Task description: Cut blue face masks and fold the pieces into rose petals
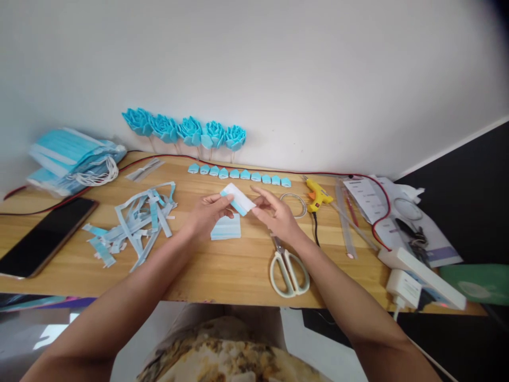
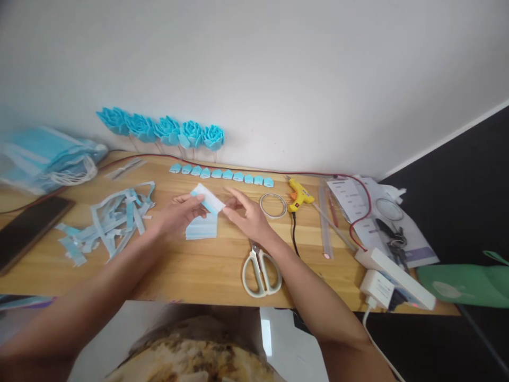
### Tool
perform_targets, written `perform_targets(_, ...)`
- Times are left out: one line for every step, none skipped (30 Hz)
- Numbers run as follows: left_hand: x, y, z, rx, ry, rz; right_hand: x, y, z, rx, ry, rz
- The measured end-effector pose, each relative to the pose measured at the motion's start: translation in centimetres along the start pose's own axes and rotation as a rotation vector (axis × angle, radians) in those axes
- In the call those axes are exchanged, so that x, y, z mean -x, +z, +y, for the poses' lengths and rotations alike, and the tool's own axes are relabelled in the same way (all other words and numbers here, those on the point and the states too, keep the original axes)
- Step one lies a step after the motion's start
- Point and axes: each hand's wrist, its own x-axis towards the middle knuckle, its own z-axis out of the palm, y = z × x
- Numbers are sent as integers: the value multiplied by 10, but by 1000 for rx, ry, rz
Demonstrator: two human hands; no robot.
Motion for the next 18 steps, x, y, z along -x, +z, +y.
perform_targets(0,1,2,47,-10,-2,0,-3,0,36,-47,36)
perform_targets(1,1,3,77,-22,-5,0,-6,0,94,-113,73)
perform_targets(1,2,5,95,-33,-6,-1,-8,0,168,-196,100)
perform_targets(1,2,5,105,-40,-9,-1,-11,-1,247,-286,108)
perform_targets(2,2,5,107,-47,-14,-1,-12,-1,326,-375,97)
perform_targets(2,2,5,104,-53,-20,-1,-13,-2,401,-452,72)
perform_targets(2,2,4,99,-56,-25,-1,-13,-2,472,-510,40)
perform_targets(2,1,3,90,-58,-31,-1,-12,-2,538,-551,11)
perform_targets(2,1,1,79,-59,-37,-1,-11,-1,599,-579,-10)
perform_targets(2,1,0,65,-65,-47,-1,-10,0,652,-597,-18)
perform_targets(3,1,-1,49,-71,-56,-1,-9,1,693,-611,-15)
perform_targets(3,1,-2,35,-77,-65,-1,-8,3,719,-626,-5)
perform_targets(4,2,-3,21,-85,-74,-1,-6,4,730,-640,7)
perform_targets(4,2,-4,9,-93,-78,-1,-6,6,730,-648,18)
perform_targets(5,3,-4,-2,-101,-79,-1,-5,7,720,-648,25)
perform_targets(6,3,-5,-12,-107,-77,-2,-4,7,705,-641,30)
perform_targets(6,4,-5,-21,-111,-76,-2,-3,8,685,-626,32)
perform_targets(6,4,-5,-28,-114,-76,-2,-3,8,665,-606,32)
